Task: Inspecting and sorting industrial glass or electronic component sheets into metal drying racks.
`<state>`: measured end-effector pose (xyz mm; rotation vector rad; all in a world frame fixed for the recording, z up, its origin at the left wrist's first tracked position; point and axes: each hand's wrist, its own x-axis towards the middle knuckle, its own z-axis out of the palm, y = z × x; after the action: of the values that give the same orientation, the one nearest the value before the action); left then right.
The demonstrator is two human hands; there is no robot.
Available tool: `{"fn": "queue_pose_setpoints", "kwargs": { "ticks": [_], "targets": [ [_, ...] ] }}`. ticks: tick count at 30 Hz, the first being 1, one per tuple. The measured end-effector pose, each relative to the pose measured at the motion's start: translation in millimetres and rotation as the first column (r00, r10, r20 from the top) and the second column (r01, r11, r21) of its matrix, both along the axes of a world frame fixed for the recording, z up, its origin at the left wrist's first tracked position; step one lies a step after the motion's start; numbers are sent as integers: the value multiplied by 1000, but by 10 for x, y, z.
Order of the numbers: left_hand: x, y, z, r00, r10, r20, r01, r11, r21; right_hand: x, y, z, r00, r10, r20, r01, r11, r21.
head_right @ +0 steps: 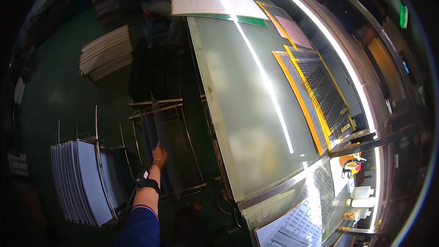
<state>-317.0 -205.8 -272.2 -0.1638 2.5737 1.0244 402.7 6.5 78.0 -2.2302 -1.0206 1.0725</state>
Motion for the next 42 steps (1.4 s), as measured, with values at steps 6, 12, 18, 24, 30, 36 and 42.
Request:
{"fn": "queue_pose_setpoints", "kwargs": {
  "ticks": [6,12,18,24,30,36,42],
  "targets": [
    [168,-85,-199,977,100,190,-63,979,-192,-58,-71,-23,999,3,-54,-3,1000,-4],
    [848,-482,519,972,-161,173,180,978,-100,-25,-245,-34,987,-8,-163,9,1000,7],
    [1645,173,2516,670,-590,-451,740,583,336,49,-366,-235,902,-38,-429,57,998,31],
    [2456,611,3822,-397,-745,-536,916,-361,-177,-452,-534,-81,601,-70,-796,92,996,-18],
    [2822,813,3626,-583,-532,-614,803,-493,-335,-594,-1351,765,588,-185,-787,280,960,-16],
    [3357,1090,4057,-275,-632,-724,625,-690,365,-399,-1873,2071,779,442,-445,93,620,779],
    [3676,1654,4059,77,-982,171,262,185,947,1023,-1832,1301,701,-563,438,85,675,733]
  ]
}}
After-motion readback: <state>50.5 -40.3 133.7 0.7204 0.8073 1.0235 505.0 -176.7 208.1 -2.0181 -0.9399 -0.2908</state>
